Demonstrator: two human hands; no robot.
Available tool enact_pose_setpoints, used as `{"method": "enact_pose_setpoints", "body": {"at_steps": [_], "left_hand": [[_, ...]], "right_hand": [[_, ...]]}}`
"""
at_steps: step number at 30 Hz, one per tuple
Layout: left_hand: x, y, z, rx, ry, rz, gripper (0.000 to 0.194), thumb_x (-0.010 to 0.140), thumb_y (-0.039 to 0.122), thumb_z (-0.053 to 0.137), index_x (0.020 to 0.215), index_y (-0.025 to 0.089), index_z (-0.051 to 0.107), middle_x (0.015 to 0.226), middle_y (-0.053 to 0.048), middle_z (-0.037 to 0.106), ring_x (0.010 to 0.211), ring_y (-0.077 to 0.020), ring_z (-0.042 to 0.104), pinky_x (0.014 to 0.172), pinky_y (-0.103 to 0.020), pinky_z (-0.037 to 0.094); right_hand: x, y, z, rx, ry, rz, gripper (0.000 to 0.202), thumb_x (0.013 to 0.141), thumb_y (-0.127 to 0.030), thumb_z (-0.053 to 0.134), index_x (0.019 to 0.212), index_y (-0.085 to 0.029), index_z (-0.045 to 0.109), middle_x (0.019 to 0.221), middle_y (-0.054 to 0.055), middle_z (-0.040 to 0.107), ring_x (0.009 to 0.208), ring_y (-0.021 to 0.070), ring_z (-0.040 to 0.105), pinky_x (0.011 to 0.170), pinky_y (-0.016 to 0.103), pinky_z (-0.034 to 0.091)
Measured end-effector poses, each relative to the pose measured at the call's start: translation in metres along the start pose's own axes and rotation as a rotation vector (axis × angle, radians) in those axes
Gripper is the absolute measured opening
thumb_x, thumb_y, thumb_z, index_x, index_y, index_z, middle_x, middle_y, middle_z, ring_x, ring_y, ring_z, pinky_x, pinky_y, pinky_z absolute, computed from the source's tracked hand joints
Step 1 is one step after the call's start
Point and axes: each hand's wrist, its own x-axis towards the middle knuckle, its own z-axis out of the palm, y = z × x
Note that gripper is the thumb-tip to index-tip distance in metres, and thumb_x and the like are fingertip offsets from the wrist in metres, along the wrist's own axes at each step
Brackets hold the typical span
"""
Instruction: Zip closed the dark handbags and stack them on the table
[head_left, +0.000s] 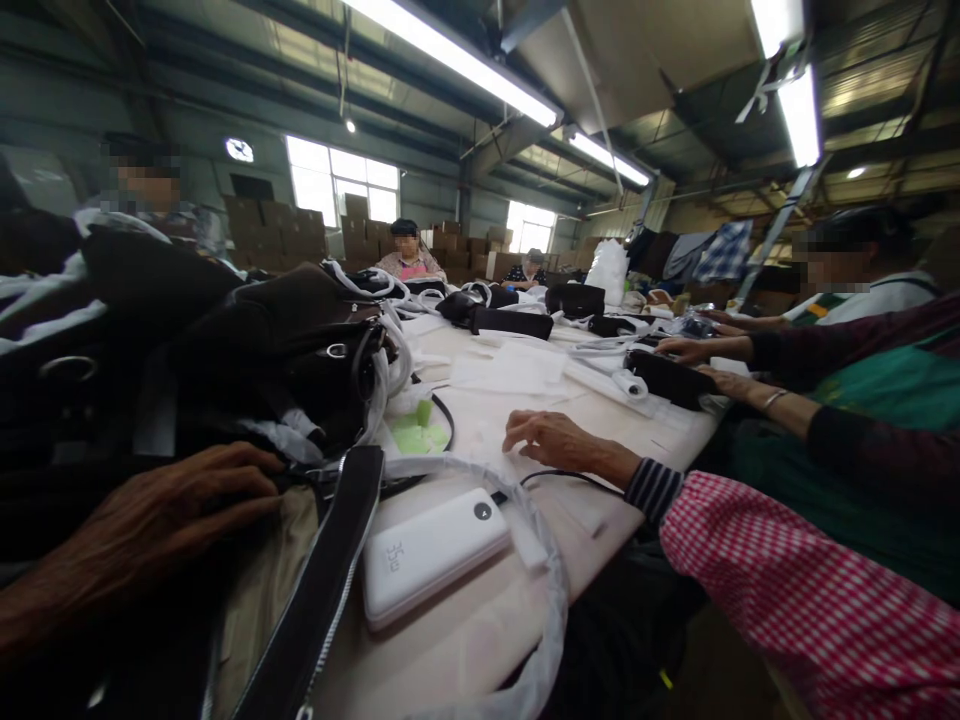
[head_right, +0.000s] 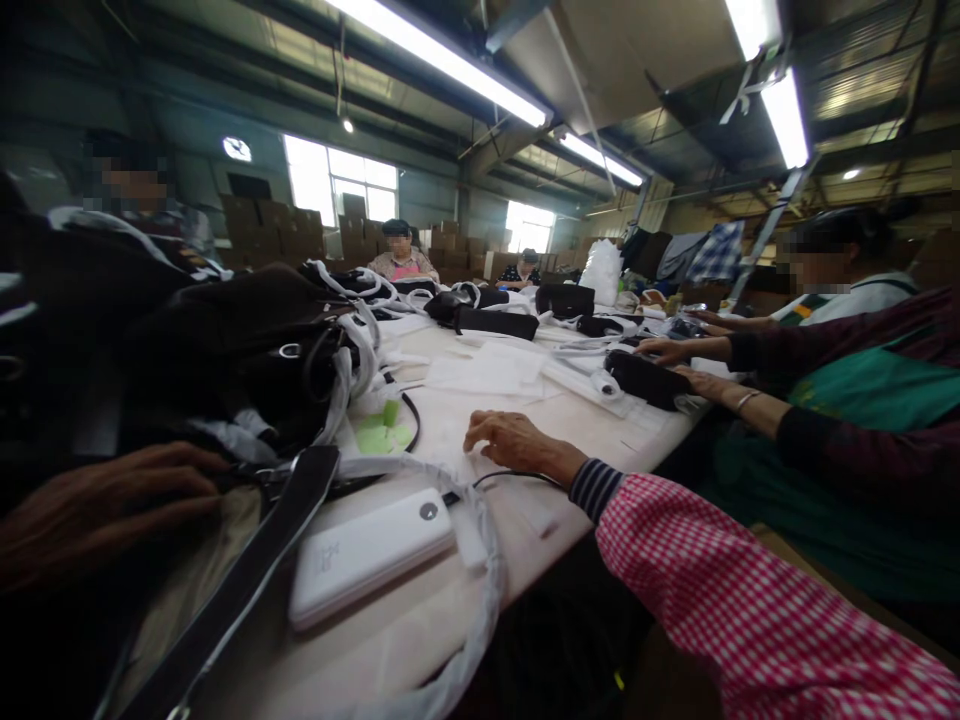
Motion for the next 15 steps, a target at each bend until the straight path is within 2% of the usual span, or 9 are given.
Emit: {"method": "enact_pose_setpoints", "body": {"at_steps": [5, 8, 10, 13, 15], "left_hand": [[0.001, 0.002, -0.004, -0.004, -0.09, 0.003, 0.042, 0.092, 0.068, 0.048, 0.101, 0.042, 0.08, 0.136, 0.004, 0.067, 0.12, -0.027, 0.066, 0.107, -0.039, 0.052], [0.004, 0.004, -0.009, -0.01, -0.158, 0.003, 0.038, 0.092, 0.066, 0.051, 0.102, 0.042, 0.079, 0.137, 0.005, 0.065, 0.122, -0.0266, 0.064, 0.107, -0.037, 0.052], [0.005, 0.009, -0.012, -0.02, -0.181, 0.003, 0.039, 0.091, 0.068, 0.053, 0.102, 0.041, 0.079, 0.136, 0.004, 0.066, 0.122, -0.0272, 0.064, 0.106, -0.037, 0.052], [0.005, 0.019, -0.014, -0.054, -0.153, 0.007, 0.045, 0.089, 0.071, 0.051, 0.099, 0.038, 0.08, 0.132, 0.0, 0.067, 0.12, -0.0285, 0.064, 0.106, -0.039, 0.052], [0.004, 0.027, -0.015, -0.077, -0.122, 0.008, 0.048, 0.088, 0.072, 0.05, 0.096, 0.036, 0.08, 0.13, -0.002, 0.068, 0.119, -0.0295, 0.065, 0.106, -0.04, 0.052]], "right_hand": [[0.006, -0.007, 0.003, -0.354, -0.142, -0.249, 0.028, 0.099, -0.003, 0.045, 0.087, -0.015, 0.066, 0.093, 0.007, 0.065, 0.082, 0.0165, 0.058, 0.072, 0.027, 0.039], [0.009, -0.006, 0.001, -0.393, -0.163, -0.348, 0.028, 0.1, -0.002, 0.042, 0.088, -0.016, 0.063, 0.095, 0.008, 0.064, 0.085, 0.0179, 0.057, 0.072, 0.028, 0.038], [0.012, -0.001, 0.0, -0.278, -0.148, -0.273, 0.025, 0.098, -0.003, 0.045, 0.088, -0.016, 0.063, 0.095, 0.007, 0.064, 0.083, 0.0172, 0.056, 0.074, 0.027, 0.039], [0.013, 0.009, 0.003, 0.013, -0.038, -0.01, 0.016, 0.092, -0.006, 0.056, 0.082, -0.017, 0.064, 0.09, 0.005, 0.065, 0.079, 0.0156, 0.057, 0.077, 0.027, 0.042], [0.011, 0.016, 0.004, 0.127, 0.036, 0.109, 0.011, 0.087, -0.009, 0.061, 0.081, -0.016, 0.066, 0.089, 0.005, 0.067, 0.081, 0.0158, 0.06, 0.079, 0.027, 0.045]]}}
